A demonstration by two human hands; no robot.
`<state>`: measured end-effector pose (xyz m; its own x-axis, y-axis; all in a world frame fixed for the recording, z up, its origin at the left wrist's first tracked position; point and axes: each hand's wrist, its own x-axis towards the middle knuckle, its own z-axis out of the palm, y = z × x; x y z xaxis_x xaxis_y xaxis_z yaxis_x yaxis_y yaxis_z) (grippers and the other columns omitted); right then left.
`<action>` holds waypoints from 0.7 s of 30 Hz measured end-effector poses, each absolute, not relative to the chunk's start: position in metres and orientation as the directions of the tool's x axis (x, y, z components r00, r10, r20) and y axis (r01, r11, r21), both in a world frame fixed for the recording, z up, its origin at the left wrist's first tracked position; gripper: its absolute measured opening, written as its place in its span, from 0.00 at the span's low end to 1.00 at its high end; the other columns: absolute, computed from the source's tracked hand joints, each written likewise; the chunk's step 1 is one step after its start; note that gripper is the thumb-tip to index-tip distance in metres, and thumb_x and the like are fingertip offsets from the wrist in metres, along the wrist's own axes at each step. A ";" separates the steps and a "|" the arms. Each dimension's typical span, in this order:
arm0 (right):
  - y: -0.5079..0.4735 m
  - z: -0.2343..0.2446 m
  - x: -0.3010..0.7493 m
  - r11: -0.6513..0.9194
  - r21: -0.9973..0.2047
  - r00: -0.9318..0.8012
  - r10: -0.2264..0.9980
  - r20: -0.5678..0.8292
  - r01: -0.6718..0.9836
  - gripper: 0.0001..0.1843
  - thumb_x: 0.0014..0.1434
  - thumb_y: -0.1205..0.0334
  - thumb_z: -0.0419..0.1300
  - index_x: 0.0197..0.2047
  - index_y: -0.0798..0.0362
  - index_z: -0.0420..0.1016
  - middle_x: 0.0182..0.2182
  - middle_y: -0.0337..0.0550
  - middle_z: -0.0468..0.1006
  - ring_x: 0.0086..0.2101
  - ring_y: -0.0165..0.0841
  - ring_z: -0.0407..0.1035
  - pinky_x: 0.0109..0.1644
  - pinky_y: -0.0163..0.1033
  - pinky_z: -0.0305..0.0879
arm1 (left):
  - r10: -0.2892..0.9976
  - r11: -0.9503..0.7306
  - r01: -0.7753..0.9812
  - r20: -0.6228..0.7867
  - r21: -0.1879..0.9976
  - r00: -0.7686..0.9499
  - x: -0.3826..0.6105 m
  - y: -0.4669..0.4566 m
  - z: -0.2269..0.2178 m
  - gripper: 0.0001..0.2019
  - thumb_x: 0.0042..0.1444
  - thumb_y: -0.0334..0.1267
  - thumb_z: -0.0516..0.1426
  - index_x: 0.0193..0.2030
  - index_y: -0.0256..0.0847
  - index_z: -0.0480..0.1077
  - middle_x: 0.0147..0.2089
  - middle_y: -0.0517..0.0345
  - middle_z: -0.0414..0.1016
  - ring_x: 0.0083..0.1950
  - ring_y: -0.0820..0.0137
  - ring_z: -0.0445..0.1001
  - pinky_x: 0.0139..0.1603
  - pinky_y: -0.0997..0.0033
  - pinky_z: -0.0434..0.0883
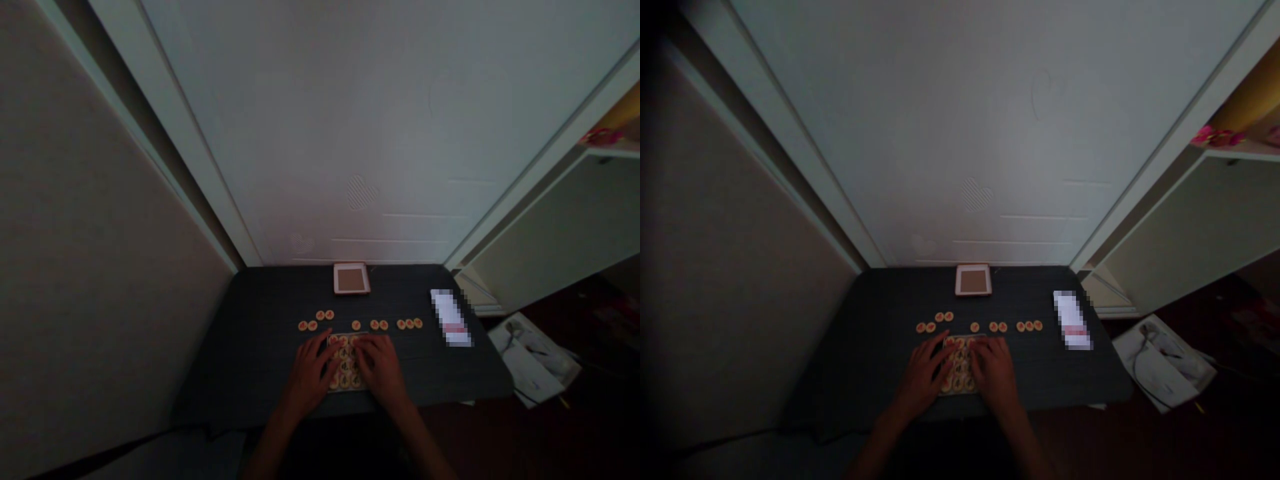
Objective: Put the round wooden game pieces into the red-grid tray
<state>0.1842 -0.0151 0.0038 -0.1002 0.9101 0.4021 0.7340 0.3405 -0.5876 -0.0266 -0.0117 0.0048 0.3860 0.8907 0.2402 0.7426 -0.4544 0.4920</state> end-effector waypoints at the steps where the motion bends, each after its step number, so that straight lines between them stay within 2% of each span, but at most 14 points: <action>1: -0.016 0.005 0.184 0.345 -0.581 -0.116 0.911 0.395 0.737 0.12 0.64 0.67 0.59 0.47 0.46 0.80 0.43 0.45 0.81 0.45 0.41 0.72 0.51 0.48 0.68 | 0.893 -0.450 0.745 0.237 0.492 0.383 -0.027 -0.012 0.005 0.20 0.69 0.40 0.52 0.65 0.59 0.64 0.70 0.57 0.62 0.66 0.58 0.65 0.64 0.45 0.66; 13: -0.019 0.013 0.180 0.329 -0.568 -0.150 0.929 0.339 0.755 0.14 0.66 0.66 0.56 0.49 0.46 0.80 0.45 0.46 0.81 0.46 0.42 0.72 0.53 0.50 0.67 | 0.895 -0.445 0.754 0.213 0.483 0.392 -0.027 -0.011 0.005 0.21 0.69 0.41 0.52 0.66 0.61 0.63 0.70 0.58 0.62 0.66 0.57 0.65 0.63 0.45 0.66; 21: -0.020 0.009 0.181 0.334 -0.576 -0.144 0.925 0.351 0.746 0.14 0.66 0.65 0.56 0.51 0.46 0.79 0.46 0.46 0.81 0.46 0.41 0.72 0.52 0.49 0.68 | 0.889 -0.458 0.746 0.219 0.483 0.403 -0.027 -0.011 0.006 0.21 0.69 0.41 0.51 0.67 0.61 0.61 0.71 0.58 0.60 0.66 0.59 0.64 0.64 0.46 0.66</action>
